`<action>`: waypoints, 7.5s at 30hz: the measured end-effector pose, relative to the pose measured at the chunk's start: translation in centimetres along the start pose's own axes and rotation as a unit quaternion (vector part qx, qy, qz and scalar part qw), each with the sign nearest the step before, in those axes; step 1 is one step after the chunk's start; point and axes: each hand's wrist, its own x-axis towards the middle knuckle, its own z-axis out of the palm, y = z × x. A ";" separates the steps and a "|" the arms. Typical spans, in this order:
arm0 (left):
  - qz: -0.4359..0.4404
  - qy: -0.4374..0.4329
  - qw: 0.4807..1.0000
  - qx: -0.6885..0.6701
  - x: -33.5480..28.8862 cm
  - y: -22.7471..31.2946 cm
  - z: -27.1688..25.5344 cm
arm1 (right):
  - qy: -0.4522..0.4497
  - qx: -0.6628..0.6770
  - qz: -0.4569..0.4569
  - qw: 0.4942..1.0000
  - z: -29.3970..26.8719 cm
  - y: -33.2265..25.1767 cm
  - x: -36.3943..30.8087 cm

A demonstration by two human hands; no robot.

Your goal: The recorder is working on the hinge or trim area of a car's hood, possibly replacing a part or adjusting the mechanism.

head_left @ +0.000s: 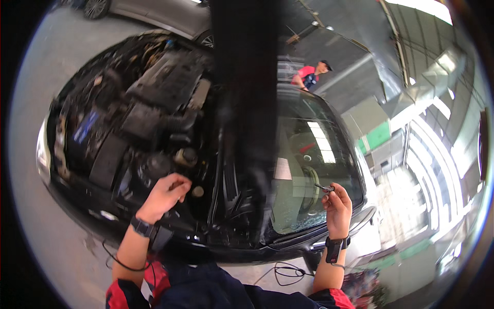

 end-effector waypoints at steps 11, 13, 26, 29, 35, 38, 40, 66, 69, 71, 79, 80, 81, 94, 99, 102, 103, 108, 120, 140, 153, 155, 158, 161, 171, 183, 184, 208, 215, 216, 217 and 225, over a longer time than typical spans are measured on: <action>0.044 -0.011 0.999 0.002 0.6 0.0 1.4 | 0.012 -0.030 -0.076 0.997 -2.6 -2.2 1.2; 0.059 -0.046 0.996 -0.053 1.0 -1.7 0.5 | -0.002 -0.018 -0.073 0.997 -2.5 -1.8 1.6; 0.043 -0.021 0.998 -0.040 1.7 -2.0 1.0 | 0.014 -0.054 -0.083 0.995 -3.1 -1.2 2.1; 0.014 -0.015 0.999 -0.028 1.7 -2.0 1.1 | 0.025 -0.060 -0.074 0.995 -2.9 -1.3 1.5; -0.028 -0.006 0.999 -0.017 1.4 -2.4 1.1 | 0.035 -0.064 -0.071 0.995 -2.6 -0.3 0.6; -0.039 -0.006 0.999 -0.012 1.3 -2.7 1.0 | 0.033 -0.049 -0.064 0.996 -2.7 0.1 0.3; -0.045 -0.006 0.999 -0.012 0.8 -3.1 0.7 | 0.036 -0.038 -0.056 0.997 -2.6 0.1 0.1; -0.039 0.008 0.999 -0.012 -0.8 -4.1 0.2 | 0.057 -0.038 -0.053 0.996 -2.3 1.7 -1.8; 0.013 0.016 1.000 -0.007 -1.0 -2.8 1.8 | 0.066 -0.042 -0.049 0.996 -2.1 1.8 -1.9; 0.031 0.018 0.999 -0.006 -1.1 -2.2 2.3 | 0.064 -0.037 -0.055 0.996 -2.0 2.1 -1.9; -0.022 0.021 0.999 0.012 -0.9 -2.9 1.4 | 0.063 -0.047 -0.061 0.995 -1.4 1.3 -2.2; -0.020 0.021 1.000 0.012 -0.9 -2.8 1.4 | 0.064 -0.054 -0.062 0.995 -1.6 1.2 -2.2; -0.044 0.035 0.998 -0.001 -1.0 -2.7 1.4 | 0.064 -0.060 -0.064 0.994 -1.6 1.1 -2.3; -0.081 0.051 0.994 -0.043 -1.8 -2.0 1.2 | 0.087 -0.063 -0.111 0.988 0.3 0.4 -2.8; -0.107 0.034 0.994 -0.011 -2.0 -2.2 0.2 | 0.079 -0.071 -0.122 0.987 0.5 1.0 -2.7; -0.110 0.038 0.993 -0.012 -2.2 -2.3 0.0 | 0.077 -0.076 -0.119 0.987 0.7 1.0 -2.7; -0.106 0.039 0.994 -0.011 -2.3 -2.4 -0.1 | 0.075 -0.076 -0.119 0.987 0.7 1.1 -2.7; -0.099 0.042 0.994 -0.011 -2.5 -2.1 0.3 | 0.074 -0.073 -0.112 0.988 1.1 1.1 -2.8; -0.111 0.037 0.993 -0.016 -2.9 -2.1 0.0 | 0.075 -0.072 -0.115 0.988 0.6 1.5 -3.0; -0.094 0.048 0.993 0.048 -1.2 -1.6 0.3 | 0.084 -0.144 -0.219 0.961 0.1 -1.2 -1.7; -0.066 0.032 0.997 -0.009 0.5 -4.2 -1.3 | -0.054 0.254 -0.075 0.963 -2.4 -0.9 -2.9; -0.067 0.024 0.997 0.000 0.6 -4.3 -1.7 | -0.066 0.273 -0.079 0.956 -2.6 -0.7 -2.7; -0.067 0.047 0.997 0.011 0.6 -4.0 -2.2 | -0.099 0.305 -0.068 0.945 -2.4 -0.2 -2.3; -0.047 0.071 0.996 0.021 1.8 -2.7 -2.5 | -0.075 0.234 -0.023 0.969 -1.9 -1.2 -1.6; 0.004 0.112 0.992 0.059 4.8 0.9 -0.5 | -0.085 0.041 -0.035 0.995 -3.3 -1.1 7.4; 0.185 0.020 0.942 0.281 12.9 0.0 16.6 | -0.154 -0.026 0.003 0.988 0.8 13.4 28.9; 0.211 0.016 0.929 0.303 13.6 -0.3 18.4 | -0.150 -0.035 -0.012 0.988 1.8 14.4 30.1; 0.456 0.084 0.748 0.474 31.0 -2.2 28.5 | -0.134 0.151 0.108 0.973 7.7 23.9 37.9; 0.485 0.075 0.740 0.460 35.0 -3.2 29.2 | -0.164 0.052 0.064 0.983 6.5 24.8 38.8; 0.490 0.082 0.732 0.466 34.7 -2.6 28.5 | -0.172 0.056 0.059 0.982 7.8 24.3 38.5; 0.498 0.088 0.722 0.472 34.9 -1.8 28.0 | -0.170 0.005 0.002 0.985 9.1 23.9 38.1; 0.523 0.082 0.718 0.452 38.1 -4.1 27.6 | -0.085 -0.267 -0.130 0.951 10.6 25.0 36.1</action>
